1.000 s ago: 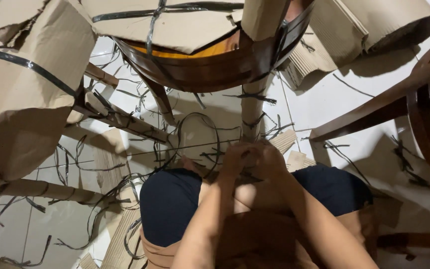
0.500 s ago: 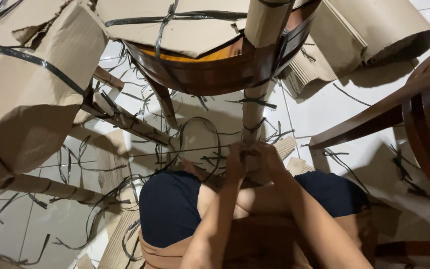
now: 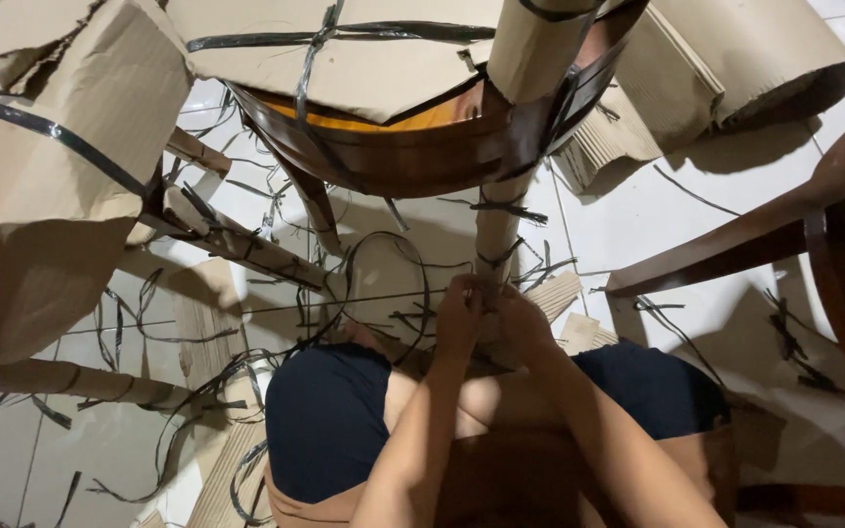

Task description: Wrapping the legs of a wooden chair with cardboard and securing them with plastic string for protection.

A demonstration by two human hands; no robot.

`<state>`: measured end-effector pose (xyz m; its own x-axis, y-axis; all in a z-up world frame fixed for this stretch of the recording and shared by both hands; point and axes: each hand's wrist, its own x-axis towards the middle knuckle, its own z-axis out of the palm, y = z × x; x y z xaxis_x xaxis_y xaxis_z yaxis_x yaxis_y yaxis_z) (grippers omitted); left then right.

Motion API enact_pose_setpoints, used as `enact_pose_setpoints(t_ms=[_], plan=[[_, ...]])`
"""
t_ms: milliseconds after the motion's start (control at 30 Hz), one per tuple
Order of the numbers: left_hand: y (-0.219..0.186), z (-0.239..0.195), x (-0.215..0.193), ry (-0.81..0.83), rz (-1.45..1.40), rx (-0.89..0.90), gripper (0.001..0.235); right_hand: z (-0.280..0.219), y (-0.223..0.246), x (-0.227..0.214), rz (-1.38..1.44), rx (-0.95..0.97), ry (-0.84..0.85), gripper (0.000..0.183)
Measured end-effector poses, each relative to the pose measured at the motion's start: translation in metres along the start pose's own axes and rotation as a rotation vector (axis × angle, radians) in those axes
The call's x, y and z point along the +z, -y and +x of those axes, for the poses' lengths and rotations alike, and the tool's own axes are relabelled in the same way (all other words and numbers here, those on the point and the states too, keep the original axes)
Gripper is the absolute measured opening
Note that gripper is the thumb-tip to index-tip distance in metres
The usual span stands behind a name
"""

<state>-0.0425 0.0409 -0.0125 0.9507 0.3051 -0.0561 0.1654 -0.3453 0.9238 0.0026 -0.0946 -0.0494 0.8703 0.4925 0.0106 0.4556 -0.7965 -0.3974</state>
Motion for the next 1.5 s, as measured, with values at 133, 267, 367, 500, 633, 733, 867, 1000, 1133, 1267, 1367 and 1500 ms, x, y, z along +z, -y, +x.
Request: enact_pose_setpoints(t_ms=[133, 267, 367, 500, 633, 733, 867, 1000, 1133, 1267, 1367, 1500], plan=[[0.016, 0.003, 0.012, -0.051, -0.142, -0.160, 0.025, -0.012, 0.006, -0.031, 0.268, 0.118, 0.112, 0.036], [0.054, 0.000, 0.033, 0.094, -0.286, -0.446, 0.047, 0.009, -0.042, 0.028, 0.255, 0.239, 0.276, 0.032], [0.060, -0.002, 0.036, 0.212, 0.022, -0.270, 0.040, 0.028, -0.064, 0.055, 0.109, 0.155, 0.311, 0.038], [0.103, 0.012, 0.052, 0.215, 0.071, -0.202, 0.033, 0.025, -0.078, 0.065, 0.153, 0.183, 0.283, 0.038], [0.099, 0.027, 0.045, 0.208, 0.022, -0.332, 0.035, 0.025, -0.046, -0.002, 0.799, 0.418, 0.073, 0.027], [0.106, 0.042, 0.036, 0.144, -0.053, -0.393, 0.032, 0.043, -0.058, -0.019, 0.774, 0.575, -0.026, 0.016], [0.067, 0.044, 0.015, 0.107, -0.003, -0.403, 0.029, 0.062, -0.075, -0.006, 0.380, 0.595, -0.079, 0.021], [0.046, 0.042, 0.005, 0.123, 0.042, -0.378, 0.027, 0.065, -0.083, 0.002, 0.448, 0.528, -0.110, 0.017], [0.043, 0.045, 0.001, 0.109, 0.269, -0.133, 0.022, 0.055, -0.059, -0.030, 0.437, 0.532, -0.026, 0.027], [0.025, 0.047, 0.001, -0.078, 0.344, 0.276, 0.036, 0.057, -0.050, -0.042, 0.261, 0.432, 0.072, 0.026], [0.025, 0.053, 0.007, -0.108, 0.327, 0.293, 0.038, 0.060, -0.060, -0.035, 0.111, 0.318, 0.054, 0.018], [-0.006, 0.052, -0.007, -0.042, 0.208, 0.183, 0.037, 0.062, -0.049, -0.042, -0.052, 0.250, 0.177, 0.025]])
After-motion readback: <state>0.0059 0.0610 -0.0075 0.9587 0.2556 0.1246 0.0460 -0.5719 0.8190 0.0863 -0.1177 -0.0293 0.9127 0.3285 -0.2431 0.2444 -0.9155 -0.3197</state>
